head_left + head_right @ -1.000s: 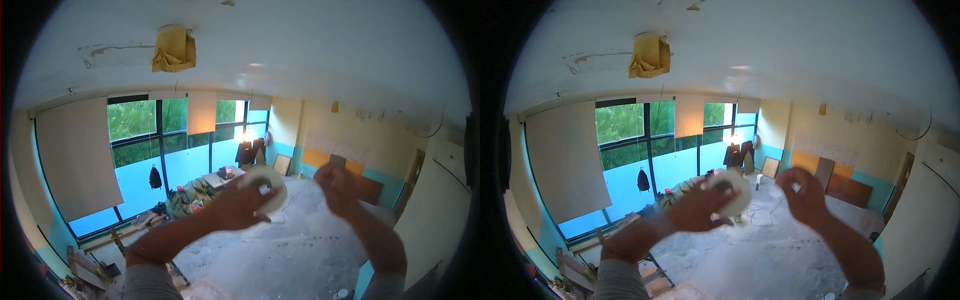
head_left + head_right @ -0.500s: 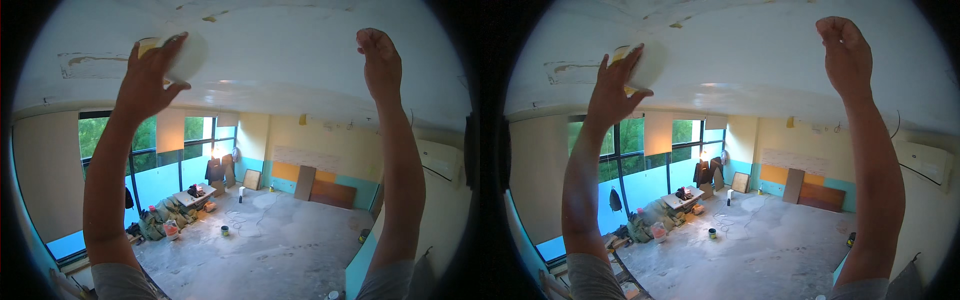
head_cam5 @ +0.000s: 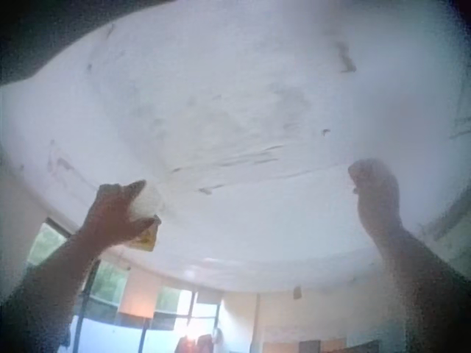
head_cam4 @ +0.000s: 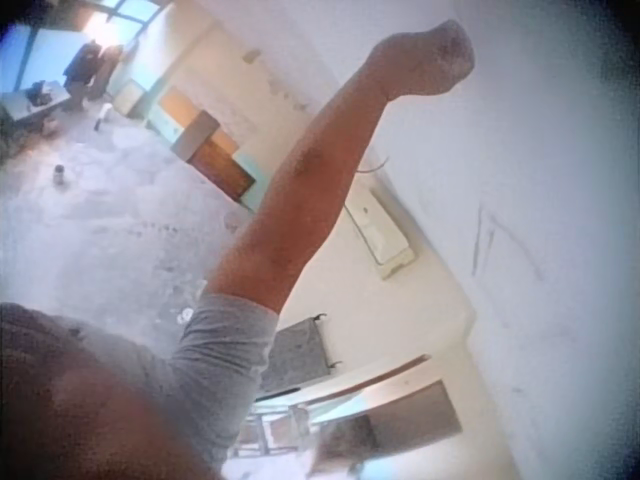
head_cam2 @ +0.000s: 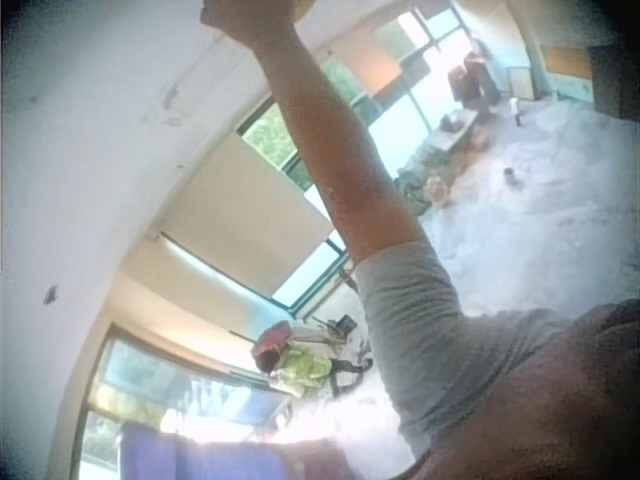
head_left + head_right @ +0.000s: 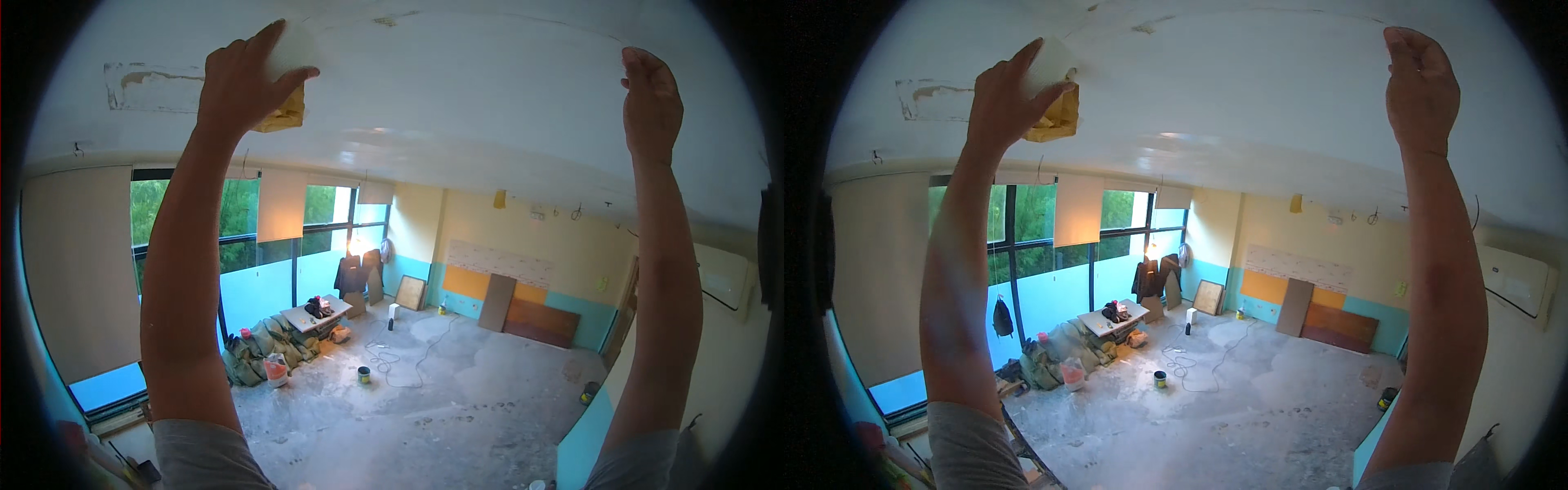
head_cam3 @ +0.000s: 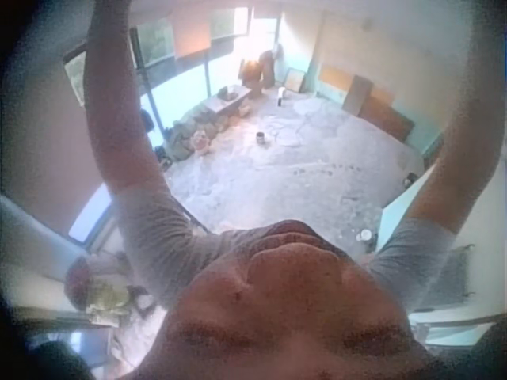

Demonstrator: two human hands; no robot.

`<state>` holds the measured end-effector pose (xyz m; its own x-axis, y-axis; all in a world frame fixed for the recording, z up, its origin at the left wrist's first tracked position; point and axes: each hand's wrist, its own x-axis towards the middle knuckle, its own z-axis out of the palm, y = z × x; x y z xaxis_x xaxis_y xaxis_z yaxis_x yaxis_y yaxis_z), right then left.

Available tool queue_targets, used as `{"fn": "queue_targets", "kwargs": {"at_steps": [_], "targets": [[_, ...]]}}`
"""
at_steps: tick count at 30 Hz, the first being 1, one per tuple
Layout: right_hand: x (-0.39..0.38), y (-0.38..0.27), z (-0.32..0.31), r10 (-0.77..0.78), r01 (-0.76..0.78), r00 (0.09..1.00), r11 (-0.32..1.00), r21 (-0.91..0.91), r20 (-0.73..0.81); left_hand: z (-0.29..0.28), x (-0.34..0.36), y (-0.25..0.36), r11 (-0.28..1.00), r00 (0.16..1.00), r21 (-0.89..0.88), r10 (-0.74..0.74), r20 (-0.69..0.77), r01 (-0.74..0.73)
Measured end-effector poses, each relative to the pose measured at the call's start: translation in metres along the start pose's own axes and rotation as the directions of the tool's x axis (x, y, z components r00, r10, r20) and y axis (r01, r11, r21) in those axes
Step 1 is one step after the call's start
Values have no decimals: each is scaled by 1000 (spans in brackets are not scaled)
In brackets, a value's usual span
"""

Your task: The person applies plaster to the ceiling using putty knives, then applies joint tape along the ceiling seam by hand.

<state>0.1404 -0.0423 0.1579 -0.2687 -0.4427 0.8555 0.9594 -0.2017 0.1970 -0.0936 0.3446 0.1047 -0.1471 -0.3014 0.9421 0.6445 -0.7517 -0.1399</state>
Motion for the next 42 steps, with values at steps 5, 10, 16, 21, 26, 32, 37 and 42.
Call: {"fn": "queue_targets", "kwargs": {"at_steps": [5,10,16,21,26,32,37,42], "targets": [[2,-2,-2,-62,63,998,997,-43,10,10,9,-1,1000,989,-1,17,-145,-18],[-1,-21,0,-87,83,996,979,-185,-11,8,19,-4,997,998,32,-68,-13,68],[5,-22,-2,-147,155,988,957,-245,52,32,19,-7,990,980,136,-8,-196,35],[13,-13,3,-224,216,975,942,-257,-1,23,30,9,968,974,186,-134,-181,167],[18,-12,2,-271,243,962,909,-338,-38,6,40,29,954,967,159,-247,-63,254],[21,-11,1,-242,223,970,905,-362,-6,1,38,32,948,954,112,-300,1,298],[25,-2,-5,-329,313,944,875,-370,19,4,32,37,955,960,98,-276,-41,279],[13,19,-35,6,7,982,998,-69,188,1,-7,38,998,996,-47,-43,-79,39]]}}
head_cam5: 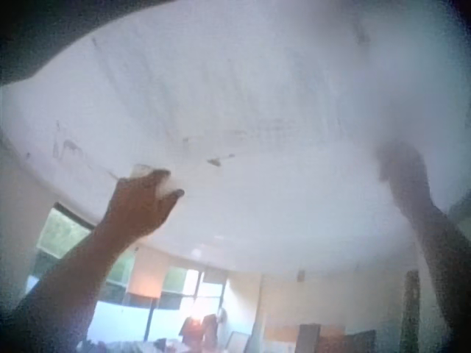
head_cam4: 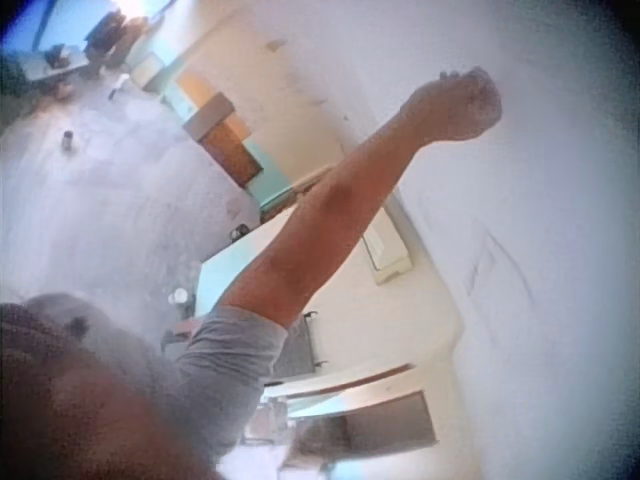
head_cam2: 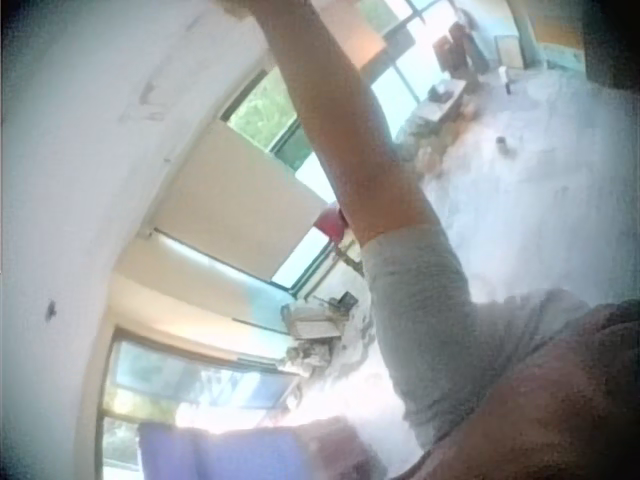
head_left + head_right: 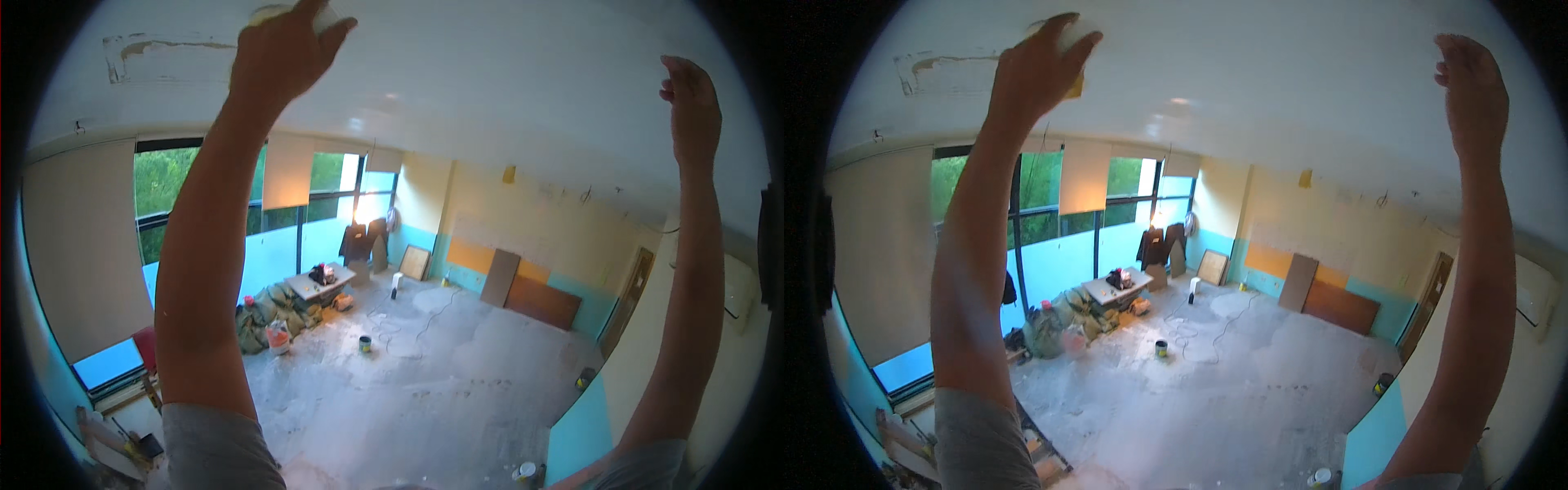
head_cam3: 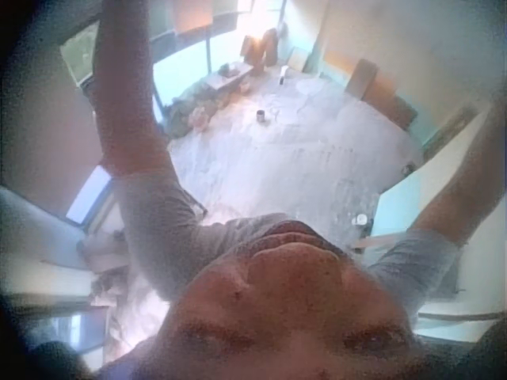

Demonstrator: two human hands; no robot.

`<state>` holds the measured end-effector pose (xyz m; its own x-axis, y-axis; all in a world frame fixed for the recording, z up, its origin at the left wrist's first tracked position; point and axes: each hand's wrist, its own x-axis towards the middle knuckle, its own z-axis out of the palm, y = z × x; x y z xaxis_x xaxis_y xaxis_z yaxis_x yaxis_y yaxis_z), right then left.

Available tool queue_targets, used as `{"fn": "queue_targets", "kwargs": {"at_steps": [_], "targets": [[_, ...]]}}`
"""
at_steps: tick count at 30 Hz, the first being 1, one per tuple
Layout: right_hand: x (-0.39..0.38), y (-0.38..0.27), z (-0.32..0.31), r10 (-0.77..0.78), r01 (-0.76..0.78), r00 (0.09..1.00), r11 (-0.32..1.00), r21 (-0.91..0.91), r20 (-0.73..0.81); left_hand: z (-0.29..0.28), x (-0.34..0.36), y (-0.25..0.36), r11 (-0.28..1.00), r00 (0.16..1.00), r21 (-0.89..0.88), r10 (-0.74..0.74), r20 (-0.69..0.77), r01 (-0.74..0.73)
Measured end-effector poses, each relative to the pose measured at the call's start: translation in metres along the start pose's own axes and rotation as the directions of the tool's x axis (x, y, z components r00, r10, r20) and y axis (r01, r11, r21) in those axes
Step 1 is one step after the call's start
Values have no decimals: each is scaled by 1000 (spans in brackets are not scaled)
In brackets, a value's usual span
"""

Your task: The person applies plaster to the ceiling using putty knives, then applies joint tape along the ceiling seam by hand.

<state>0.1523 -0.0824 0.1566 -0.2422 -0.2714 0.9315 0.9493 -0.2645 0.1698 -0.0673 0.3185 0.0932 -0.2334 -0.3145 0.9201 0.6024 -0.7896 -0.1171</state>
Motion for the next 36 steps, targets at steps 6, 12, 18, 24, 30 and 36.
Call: {"fn": "queue_targets", "kwargs": {"at_steps": [6,12,18,24,30,36], "targets": [[-131,78,-39,347,-455,792,884,107,502,-32,-178,100,812,731,-426,0,683,398],[-398,115,-68,734,-948,293,307,85,613,-97,-391,185,362,-49,5,110,993,932],[-673,-26,-158,312,-415,-895,-843,-342,318,-187,-510,269,-54,-504,522,193,842,851],[-665,-121,-178,228,-566,-780,-655,-501,583,-240,-554,308,-45,-585,601,182,791,798],[-628,-104,-188,267,-655,-730,-535,-533,630,-247,-533,325,-241,-608,696,350,712,676],[-626,-106,-192,312,-707,-683,-509,-491,660,-257,-500,335,-68,-663,718,330,671,693]]}}
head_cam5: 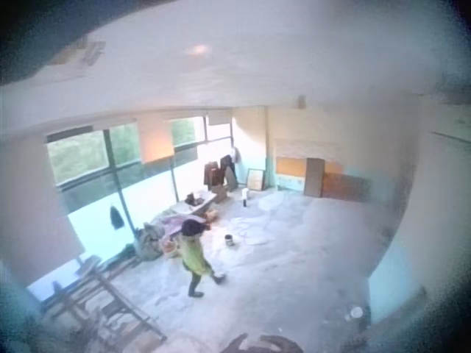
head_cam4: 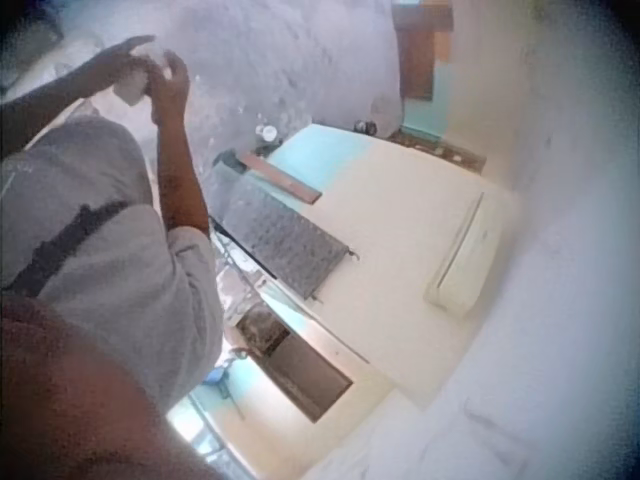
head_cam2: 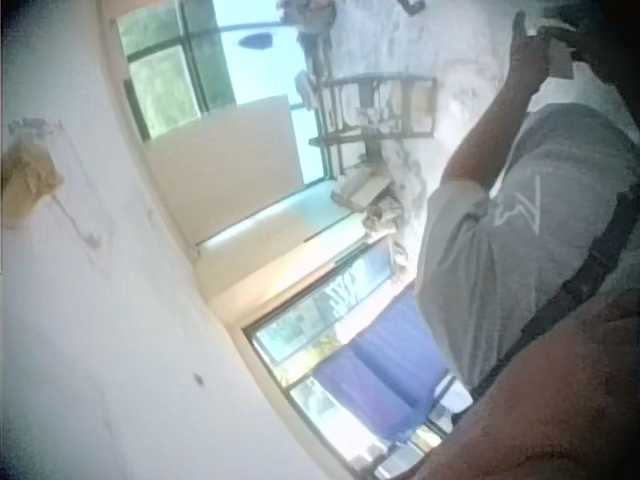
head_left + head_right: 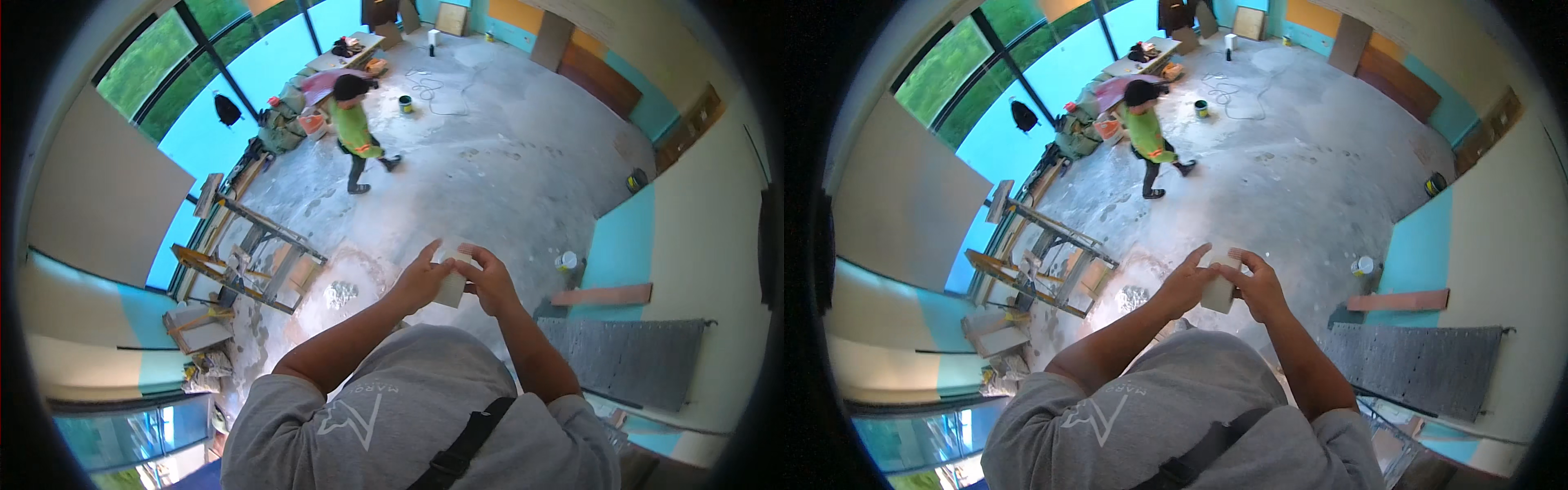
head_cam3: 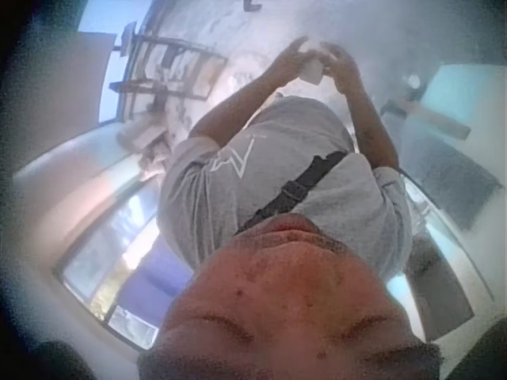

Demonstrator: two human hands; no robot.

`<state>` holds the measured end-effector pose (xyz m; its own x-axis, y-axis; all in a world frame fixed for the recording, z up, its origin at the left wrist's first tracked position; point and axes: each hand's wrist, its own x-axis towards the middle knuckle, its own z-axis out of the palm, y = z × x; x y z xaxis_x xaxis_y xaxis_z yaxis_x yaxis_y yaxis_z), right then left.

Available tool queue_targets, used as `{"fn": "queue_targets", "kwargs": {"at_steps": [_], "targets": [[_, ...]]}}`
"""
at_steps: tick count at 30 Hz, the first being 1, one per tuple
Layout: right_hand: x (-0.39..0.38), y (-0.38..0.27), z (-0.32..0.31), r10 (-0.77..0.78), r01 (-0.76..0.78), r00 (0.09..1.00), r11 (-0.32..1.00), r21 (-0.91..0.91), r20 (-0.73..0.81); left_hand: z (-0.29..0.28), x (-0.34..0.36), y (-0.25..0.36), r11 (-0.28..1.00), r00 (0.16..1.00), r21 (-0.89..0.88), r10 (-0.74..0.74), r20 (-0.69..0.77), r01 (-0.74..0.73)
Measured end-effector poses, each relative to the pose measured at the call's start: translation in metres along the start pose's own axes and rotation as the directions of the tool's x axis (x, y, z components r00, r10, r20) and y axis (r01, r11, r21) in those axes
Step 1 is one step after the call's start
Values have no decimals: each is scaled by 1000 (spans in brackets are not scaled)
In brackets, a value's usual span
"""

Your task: The person applies plaster to the ceiling using putty knives, then applies joint tape along the ceiling seam by hand.

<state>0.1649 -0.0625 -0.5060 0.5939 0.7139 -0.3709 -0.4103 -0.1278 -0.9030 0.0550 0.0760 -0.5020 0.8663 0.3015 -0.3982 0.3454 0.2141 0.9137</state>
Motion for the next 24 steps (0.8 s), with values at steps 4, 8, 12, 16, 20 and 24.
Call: {"fn": "queue_targets", "kwargs": {"at_steps": [4,8,12,16,20,24], "targets": [[-17,-1,13,-40,37,997,998,-42,-63,-4,-6,-19,986,999,157,-53,-15,54],[-22,6,12,-49,54,996,996,-75,76,-6,-12,-54,992,998,-112,-59,-3,59],[-7,21,16,136,-108,972,983,-147,194,-39,-28,-43,992,991,-6,-125,54,126],[15,18,33,211,-180,963,967,-183,168,-138,-8,-73,913,970,394,-7,-243,105],[35,17,53,287,-238,940,939,-249,186,-298,24,-112,710,678,637,311,-666,300],[59,27,86,343,-287,931,900,-327,128,-460,9,-116,423,494,697,498,-713,579]]}}
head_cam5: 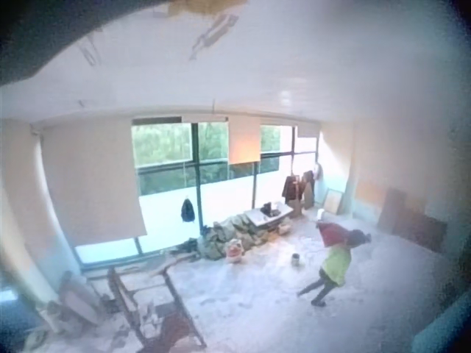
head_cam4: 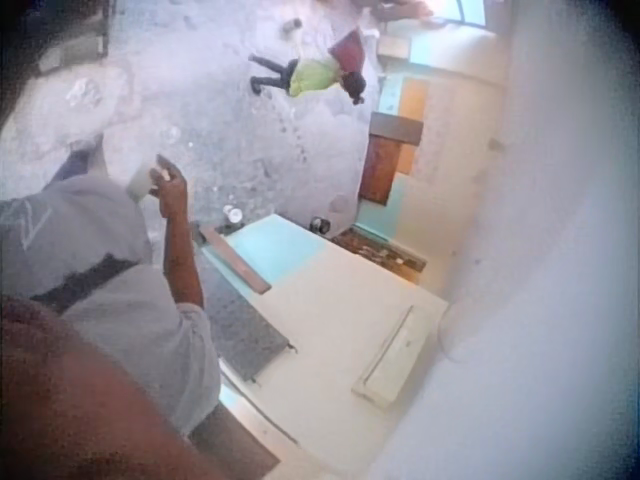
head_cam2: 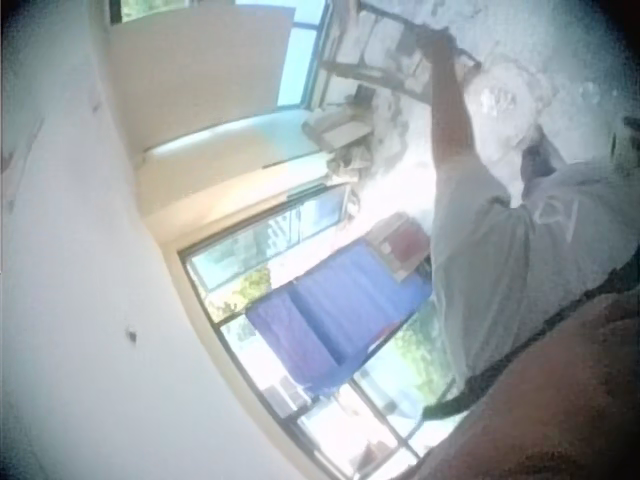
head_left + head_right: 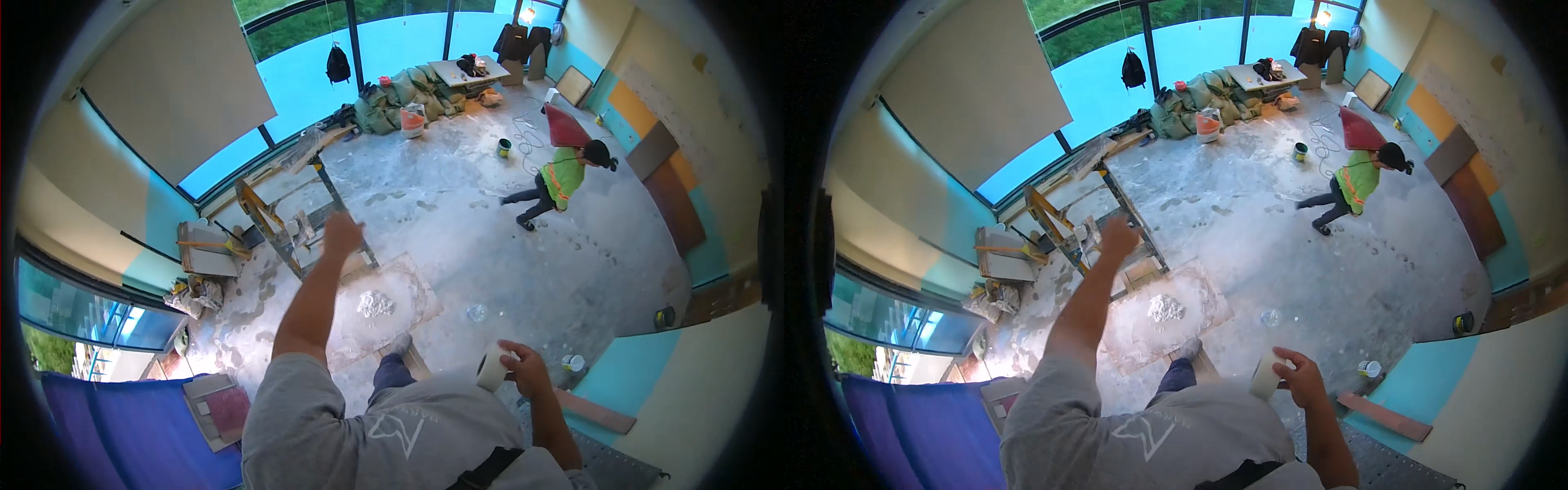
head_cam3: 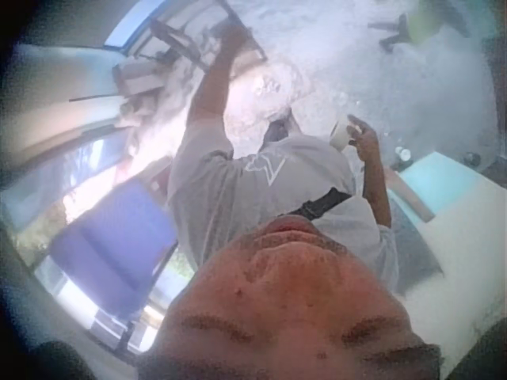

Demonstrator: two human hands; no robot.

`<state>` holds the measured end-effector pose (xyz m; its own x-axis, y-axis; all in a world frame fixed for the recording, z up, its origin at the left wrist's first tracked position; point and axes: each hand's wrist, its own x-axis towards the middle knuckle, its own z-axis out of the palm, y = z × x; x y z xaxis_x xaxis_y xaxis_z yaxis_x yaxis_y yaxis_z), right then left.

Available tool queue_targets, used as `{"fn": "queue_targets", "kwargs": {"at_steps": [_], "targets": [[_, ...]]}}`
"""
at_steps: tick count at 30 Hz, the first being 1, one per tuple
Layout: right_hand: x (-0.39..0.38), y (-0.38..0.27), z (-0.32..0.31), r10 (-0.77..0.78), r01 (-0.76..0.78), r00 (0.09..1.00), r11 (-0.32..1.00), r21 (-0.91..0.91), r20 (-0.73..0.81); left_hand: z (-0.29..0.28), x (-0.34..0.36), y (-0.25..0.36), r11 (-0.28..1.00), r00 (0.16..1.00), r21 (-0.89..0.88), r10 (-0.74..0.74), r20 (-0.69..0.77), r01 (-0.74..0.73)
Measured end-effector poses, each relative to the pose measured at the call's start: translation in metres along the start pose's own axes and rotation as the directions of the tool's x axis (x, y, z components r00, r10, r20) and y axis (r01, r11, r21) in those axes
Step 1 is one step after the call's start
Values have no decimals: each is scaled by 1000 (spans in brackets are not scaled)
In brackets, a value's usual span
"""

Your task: The person applies plaster to the ceiling using putty knives, then applies joint tape along the ceiling seam by hand.

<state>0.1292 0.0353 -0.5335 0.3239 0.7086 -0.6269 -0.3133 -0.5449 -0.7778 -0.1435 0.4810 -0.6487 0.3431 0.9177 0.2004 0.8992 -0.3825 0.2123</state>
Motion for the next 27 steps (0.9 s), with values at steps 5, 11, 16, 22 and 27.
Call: {"fn": "queue_targets", "kwargs": {"at_steps": [5,11,16,22,27], "targets": [[24,-4,19,40,-36,998,997,73,-44,0,91,-70,974,980,128,-193,44,186],[48,-13,36,106,-99,993,988,120,-58,38,168,-134,917,971,326,-241,-6,230],[64,-10,46,195,-189,978,979,79,-75,61,205,-171,870,991,478,-135,0,119],[59,-19,45,240,-229,964,968,99,-111,57,225,-153,926,993,371,-99,64,68],[60,-7,42,267,-258,956,962,85,-121,51,235,-140,947,991,300,-133,34,117]]}}
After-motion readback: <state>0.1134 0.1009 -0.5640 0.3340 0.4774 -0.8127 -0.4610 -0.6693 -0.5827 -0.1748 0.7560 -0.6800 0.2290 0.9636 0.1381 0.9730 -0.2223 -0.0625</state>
